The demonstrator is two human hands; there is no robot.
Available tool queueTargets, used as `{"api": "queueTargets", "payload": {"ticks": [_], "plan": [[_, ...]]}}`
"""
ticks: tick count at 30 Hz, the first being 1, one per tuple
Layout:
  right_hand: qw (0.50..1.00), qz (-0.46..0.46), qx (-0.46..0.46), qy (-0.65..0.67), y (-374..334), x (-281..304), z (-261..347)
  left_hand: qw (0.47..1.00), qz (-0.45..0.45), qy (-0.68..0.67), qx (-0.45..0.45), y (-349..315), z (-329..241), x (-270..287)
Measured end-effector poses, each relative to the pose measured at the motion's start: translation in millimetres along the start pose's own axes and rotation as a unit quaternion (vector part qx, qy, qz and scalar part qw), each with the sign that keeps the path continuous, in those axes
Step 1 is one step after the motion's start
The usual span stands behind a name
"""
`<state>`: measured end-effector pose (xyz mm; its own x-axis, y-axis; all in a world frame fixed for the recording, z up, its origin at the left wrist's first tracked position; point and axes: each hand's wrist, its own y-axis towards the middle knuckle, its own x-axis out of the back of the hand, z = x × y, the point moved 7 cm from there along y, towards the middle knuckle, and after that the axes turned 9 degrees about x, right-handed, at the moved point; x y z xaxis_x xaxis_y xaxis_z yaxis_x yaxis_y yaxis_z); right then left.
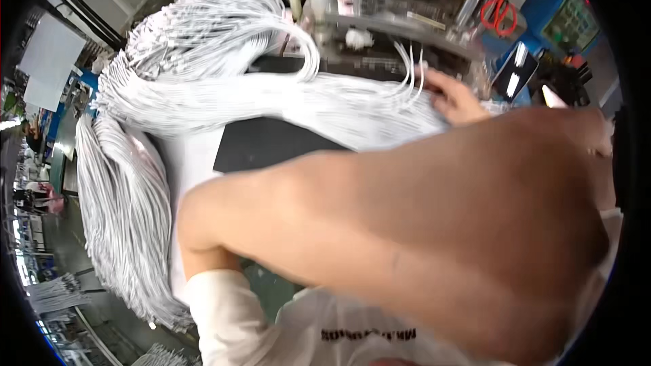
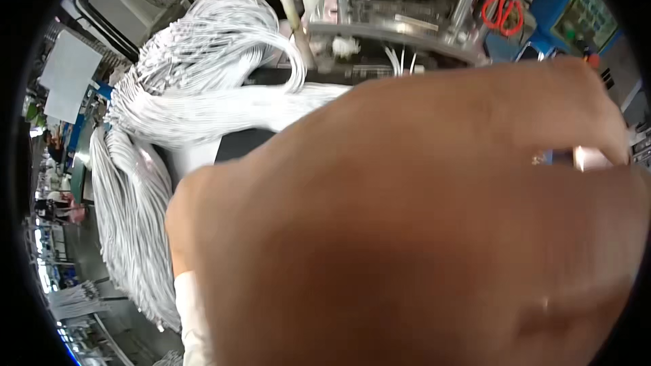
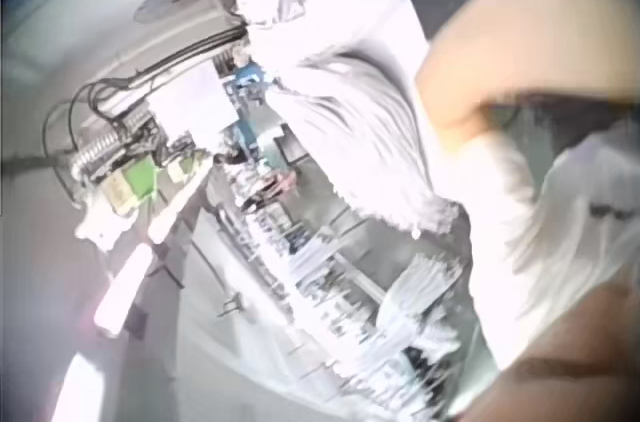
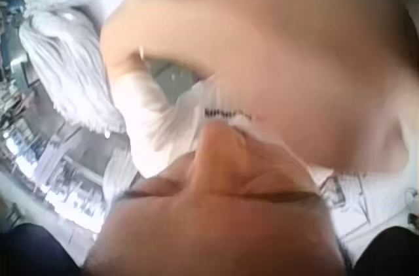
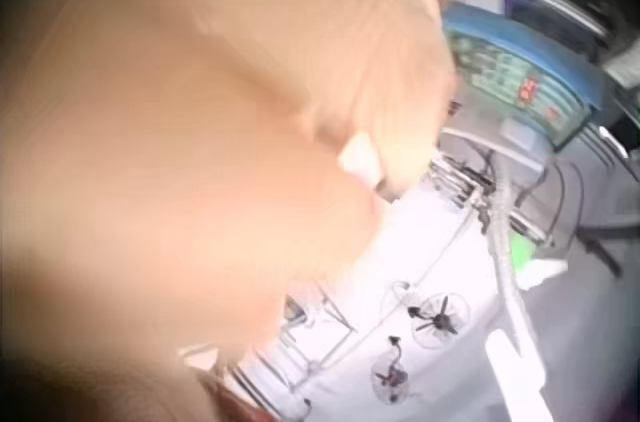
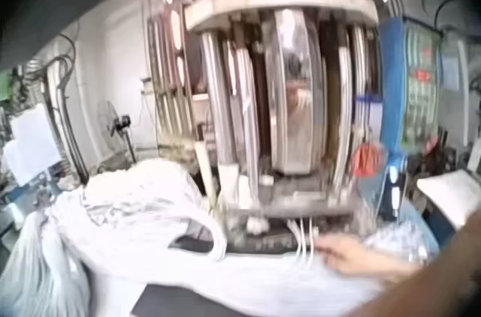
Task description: The person fits cable ends into a metal fixture, places them into a molding machine, removes the processed cables, and smooths them along the table by hand.
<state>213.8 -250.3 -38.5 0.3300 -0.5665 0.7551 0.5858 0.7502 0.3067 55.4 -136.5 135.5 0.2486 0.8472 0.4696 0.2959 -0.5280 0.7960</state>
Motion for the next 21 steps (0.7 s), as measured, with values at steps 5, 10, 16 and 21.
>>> {"api": "queueTargets", "payload": {"ticks": [5, 10, 16, 21], "plan": [[0.995, -0.017, 0.034, 0.095, 33.6, 15.5, 40.4, 0.975, 0.149, 0.103, 0.131, -36.5, 37.3, -17.9], [0.993, 0.016, 0.006, 0.115, 31.0, 16.9, 24.9, 0.907, 0.181, 0.225, 0.307, -84.3, 97.6, 48.9], [0.988, 0.069, -0.042, 0.130, 49.7, -12.9, 50.8, 0.798, 0.275, 0.429, 0.323, -131.3, 152.3, 59.1], [0.998, 0.025, 0.040, -0.033, 57.7, -35.0, 45.4, 0.819, 0.200, 0.362, 0.398, -121.0, 146.3, 88.8]]}}
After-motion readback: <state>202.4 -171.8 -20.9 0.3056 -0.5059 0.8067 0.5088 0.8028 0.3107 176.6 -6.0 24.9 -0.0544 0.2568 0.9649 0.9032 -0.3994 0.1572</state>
